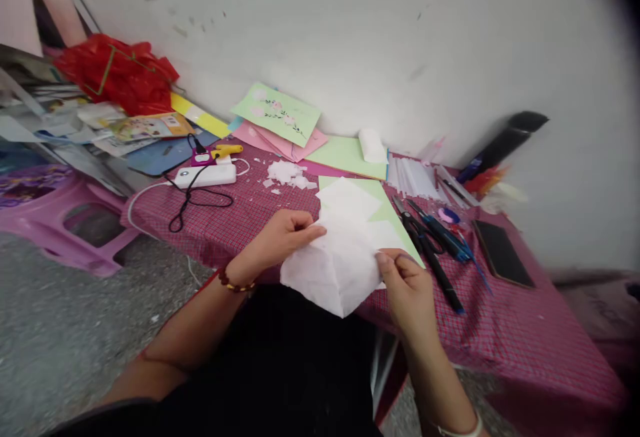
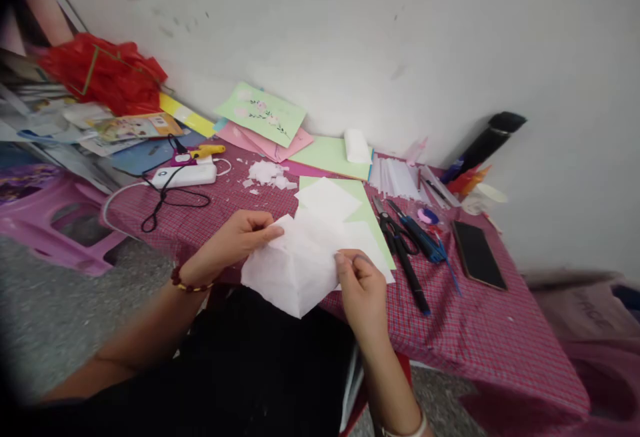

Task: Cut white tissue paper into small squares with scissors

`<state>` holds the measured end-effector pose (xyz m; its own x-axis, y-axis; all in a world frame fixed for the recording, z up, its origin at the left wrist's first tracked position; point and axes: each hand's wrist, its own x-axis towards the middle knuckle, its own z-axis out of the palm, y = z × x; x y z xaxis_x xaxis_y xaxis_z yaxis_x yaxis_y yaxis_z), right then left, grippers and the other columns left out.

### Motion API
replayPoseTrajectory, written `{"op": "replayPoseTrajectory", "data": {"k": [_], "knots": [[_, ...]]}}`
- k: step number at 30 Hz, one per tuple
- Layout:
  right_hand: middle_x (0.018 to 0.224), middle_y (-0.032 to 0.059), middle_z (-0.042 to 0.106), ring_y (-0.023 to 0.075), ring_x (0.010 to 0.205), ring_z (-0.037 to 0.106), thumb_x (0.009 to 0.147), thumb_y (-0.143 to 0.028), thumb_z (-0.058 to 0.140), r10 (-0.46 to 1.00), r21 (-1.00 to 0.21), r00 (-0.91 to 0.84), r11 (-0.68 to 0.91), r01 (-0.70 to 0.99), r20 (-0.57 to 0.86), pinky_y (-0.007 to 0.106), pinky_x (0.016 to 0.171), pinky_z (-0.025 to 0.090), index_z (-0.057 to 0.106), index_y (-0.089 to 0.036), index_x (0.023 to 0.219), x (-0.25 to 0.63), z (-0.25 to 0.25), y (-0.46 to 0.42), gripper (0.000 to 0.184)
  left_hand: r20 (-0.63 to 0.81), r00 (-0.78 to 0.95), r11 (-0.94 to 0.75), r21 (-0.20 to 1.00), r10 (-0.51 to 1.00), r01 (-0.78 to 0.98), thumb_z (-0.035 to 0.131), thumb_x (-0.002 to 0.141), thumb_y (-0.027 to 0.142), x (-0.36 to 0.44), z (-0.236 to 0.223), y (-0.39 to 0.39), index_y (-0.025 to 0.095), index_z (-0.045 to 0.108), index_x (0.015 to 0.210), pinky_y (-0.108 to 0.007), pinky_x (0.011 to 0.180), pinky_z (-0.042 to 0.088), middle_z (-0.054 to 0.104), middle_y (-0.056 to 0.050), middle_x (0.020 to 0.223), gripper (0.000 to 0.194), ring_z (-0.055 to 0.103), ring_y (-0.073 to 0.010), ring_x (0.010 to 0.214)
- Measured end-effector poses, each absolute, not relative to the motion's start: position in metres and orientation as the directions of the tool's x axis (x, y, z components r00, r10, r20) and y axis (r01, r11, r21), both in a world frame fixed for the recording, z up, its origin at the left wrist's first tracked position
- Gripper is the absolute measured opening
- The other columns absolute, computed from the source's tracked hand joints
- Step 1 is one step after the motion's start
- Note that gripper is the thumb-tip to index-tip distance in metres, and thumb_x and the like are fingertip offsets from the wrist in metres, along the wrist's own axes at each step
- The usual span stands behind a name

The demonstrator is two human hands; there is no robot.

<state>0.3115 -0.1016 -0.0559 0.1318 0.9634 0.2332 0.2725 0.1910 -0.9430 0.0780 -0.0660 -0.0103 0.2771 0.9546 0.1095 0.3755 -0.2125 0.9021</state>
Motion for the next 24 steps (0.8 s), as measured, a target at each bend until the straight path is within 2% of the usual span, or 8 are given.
{"op": "replayPoseTrajectory", "data": {"k": [4,6,8,10,12,15,19,24], "knots": [[0.068,-0.0008,0.055,0.0146,0.061,0.05,0.088,-0.036,0.056,0.985,-0.946,-0.011,0.167,0.279,0.171,0.026,0.056,0.042,0.063,-0.019,0.073,0.325,-0.057,-0.096,0.024,0.083,0.22,-0.135,0.963,0.972,0.234,0.051,0.085,0.049,0.08,-0.008,-0.072,0.017,0.041,0.064,-0.021,0.049,0.023,0.032,0.005,0.06,0.039,0.029,-0.0072,0.052],[0.088,0.0042,0.064,0.0178,0.077,0.059,0.088,-0.034,0.057,0.975,-0.932,-0.154,0.199,0.303,0.158,0.029,0.069,0.048,0.066,-0.019,0.087,0.327,-0.052,-0.098,0.017,0.066,0.265,-0.128,0.966,0.962,0.224,0.048,0.087,0.049,0.083,-0.007,-0.076,0.017,0.044,0.068,-0.021,0.049,0.025,0.035,0.005,0.062,0.038,0.033,-0.0078,0.054],[0.115,0.0082,0.063,0.0214,0.098,0.06,0.086,-0.034,0.06,0.947,-0.924,-0.261,0.259,0.283,0.186,0.033,0.086,0.048,0.063,-0.021,0.107,0.323,-0.045,-0.103,0.025,0.061,0.349,-0.164,0.948,0.935,0.274,0.047,0.088,0.049,0.088,-0.007,-0.081,0.017,0.043,0.067,-0.021,0.049,0.024,0.035,0.004,0.062,0.039,0.033,-0.0081,0.055],[0.118,0.0083,0.061,0.0217,0.103,0.058,0.082,-0.034,0.065,0.926,-0.917,-0.301,0.308,0.253,0.228,0.033,0.088,0.047,0.062,-0.021,0.111,0.315,-0.038,-0.108,0.032,0.071,0.442,-0.24,0.909,0.894,0.34,0.046,0.089,0.048,0.092,-0.007,-0.085,0.017,0.041,0.064,-0.021,0.05,0.024,0.034,0.004,0.063,0.04,0.032,-0.0082,0.056],[0.094,0.0043,0.064,0.0175,0.082,0.059,0.081,-0.035,0.066,0.938,-0.917,-0.231,0.313,0.245,0.259,0.028,0.072,0.048,0.064,-0.019,0.091,0.304,-0.033,-0.11,0.019,0.103,0.486,-0.315,0.87,0.868,0.379,0.046,0.09,0.046,0.096,-0.006,-0.088,0.017,0.037,0.062,-0.022,0.05,0.023,0.032,0.004,0.062,0.041,0.031,-0.0082,0.057],[0.06,-0.0054,0.042,0.0101,0.051,0.037,0.083,-0.036,0.06,0.964,-0.941,0.035,0.249,0.23,0.264,0.023,0.046,0.032,0.053,-0.019,0.065,0.291,-0.03,-0.105,0.026,0.191,0.34,-0.319,0.87,0.921,0.375,0.045,0.089,0.044,0.095,-0.006,-0.089,0.018,0.034,0.061,-0.023,0.05,0.023,0.029,0.004,0.062,0.04,0.029,-0.0087,0.057],[0.059,-0.0073,0.033,0.0092,0.049,0.027,0.082,-0.038,0.06,0.922,-0.956,0.265,0.243,0.167,0.281,0.023,0.043,0.023,0.05,-0.02,0.066,0.289,-0.037,-0.09,0.026,0.251,-0.006,-0.237,0.919,0.968,0.314,0.046,0.088,0.042,0.081,-0.009,-0.081,0.019,0.033,0.062,-0.023,0.049,0.022,0.027,0.005,0.06,0.037,0.026,-0.0089,0.054],[0.059,-0.0087,0.032,0.0087,0.048,0.026,0.082,-0.042,0.06,0.867,-0.963,0.422,0.253,0.09,0.267,0.022,0.043,0.023,0.049,-0.02,0.071,0.297,-0.056,-0.076,0.027,0.275,-0.116,-0.24,0.939,0.955,0.248,0.047,0.087,0.041,0.06,-0.025,-0.065,0.019,0.035,0.063,-0.022,0.05,0.025,0.028,0.004,0.06,0.034,0.029,-0.0094,0.055]]}}
